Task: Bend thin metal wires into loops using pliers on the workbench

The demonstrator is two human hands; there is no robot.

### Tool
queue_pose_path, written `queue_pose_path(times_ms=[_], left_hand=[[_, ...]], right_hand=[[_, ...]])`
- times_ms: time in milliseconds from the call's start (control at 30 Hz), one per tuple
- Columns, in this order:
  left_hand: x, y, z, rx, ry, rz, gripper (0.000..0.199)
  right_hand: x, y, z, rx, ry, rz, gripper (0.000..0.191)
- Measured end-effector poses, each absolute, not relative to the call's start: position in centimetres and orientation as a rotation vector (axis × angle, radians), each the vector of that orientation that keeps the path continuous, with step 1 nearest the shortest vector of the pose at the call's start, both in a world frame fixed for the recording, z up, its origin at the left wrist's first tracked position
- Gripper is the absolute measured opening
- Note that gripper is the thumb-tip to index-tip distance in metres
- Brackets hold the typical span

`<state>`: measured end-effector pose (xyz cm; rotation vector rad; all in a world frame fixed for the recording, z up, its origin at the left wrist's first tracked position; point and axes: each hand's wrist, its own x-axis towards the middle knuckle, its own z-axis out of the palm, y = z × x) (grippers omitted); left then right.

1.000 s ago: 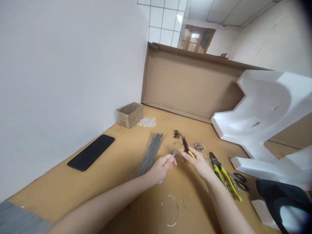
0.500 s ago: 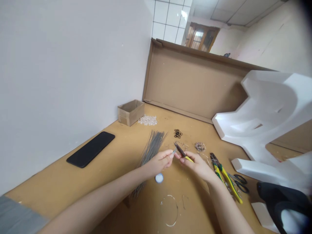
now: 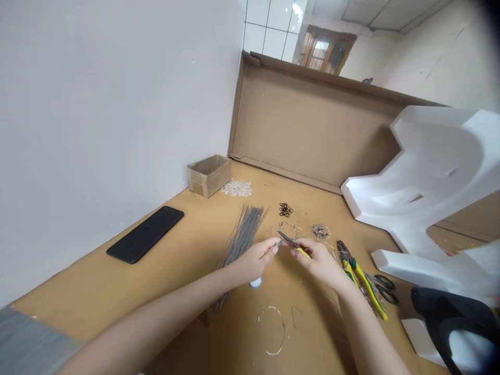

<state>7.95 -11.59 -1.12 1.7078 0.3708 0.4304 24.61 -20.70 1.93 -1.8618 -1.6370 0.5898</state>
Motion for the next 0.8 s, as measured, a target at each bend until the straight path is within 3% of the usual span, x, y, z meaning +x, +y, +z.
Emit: queue_pose_path(times_ms=[233,533,800], left_hand=[[8.1,-11.6,-1.2,1.691,0.387,0.406,0.036],[7.8,-11.6,-2.2,1.967,0.409,0.627,0.037],[7.6,-11.6,-1.9,2.062,0.341,0.652,0.035]], right_hand=[[24.1,-20.8,1.8,-1.909,-1.709,0.526,0.024],[22.4,-21.4,3.0,-2.071,-1.928,-0.307,0.023],[22.7,-21.8,3.4,-2.029,-1.988,-0.322,0.023]])
